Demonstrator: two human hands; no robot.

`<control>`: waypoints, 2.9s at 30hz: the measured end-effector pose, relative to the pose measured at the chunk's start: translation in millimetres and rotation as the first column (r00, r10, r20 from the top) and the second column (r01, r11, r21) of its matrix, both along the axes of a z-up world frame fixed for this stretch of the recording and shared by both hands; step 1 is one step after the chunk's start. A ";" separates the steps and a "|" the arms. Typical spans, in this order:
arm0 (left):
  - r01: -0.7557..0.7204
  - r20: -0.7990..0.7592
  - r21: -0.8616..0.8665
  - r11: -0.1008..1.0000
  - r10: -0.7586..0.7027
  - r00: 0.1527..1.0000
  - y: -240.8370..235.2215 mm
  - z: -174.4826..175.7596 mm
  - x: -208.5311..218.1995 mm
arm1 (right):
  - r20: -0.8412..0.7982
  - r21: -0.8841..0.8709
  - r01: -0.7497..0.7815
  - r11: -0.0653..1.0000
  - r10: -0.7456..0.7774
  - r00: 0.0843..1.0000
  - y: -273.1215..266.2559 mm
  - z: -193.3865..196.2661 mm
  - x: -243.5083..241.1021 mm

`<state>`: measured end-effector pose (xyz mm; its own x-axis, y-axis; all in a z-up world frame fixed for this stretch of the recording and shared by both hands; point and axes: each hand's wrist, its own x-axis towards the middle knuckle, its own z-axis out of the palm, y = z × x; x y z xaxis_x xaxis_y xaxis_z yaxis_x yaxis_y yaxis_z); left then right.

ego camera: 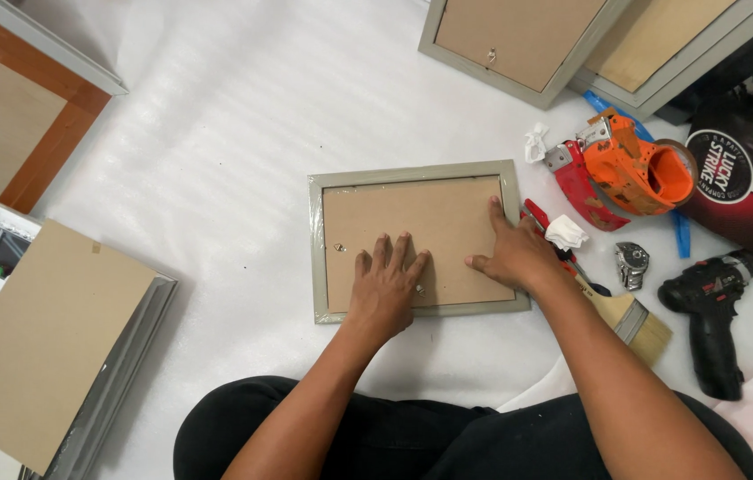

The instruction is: Cleaning a glass pane and assembling a picture frame with a photo.

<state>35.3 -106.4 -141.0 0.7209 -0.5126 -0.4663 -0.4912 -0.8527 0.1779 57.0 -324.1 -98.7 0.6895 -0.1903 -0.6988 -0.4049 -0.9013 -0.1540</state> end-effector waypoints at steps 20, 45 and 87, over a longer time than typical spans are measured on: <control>-0.090 0.092 -0.179 0.980 0.107 0.990 28.7 -25.0 35.8 | -0.042 0.008 -0.094 0.996 0.094 0.995 7.0 10.4 -6.5; -0.561 -0.083 0.019 0.828 0.560 0.824 80.2 16.7 42.4 | 0.069 0.000 -0.084 0.996 0.083 0.994 -36.5 -14.8 0.4; -0.720 -0.468 -0.159 0.675 0.591 0.657 103.1 38.5 41.1 | 0.079 0.441 0.254 0.861 -0.319 0.944 -67.0 -44.8 -7.5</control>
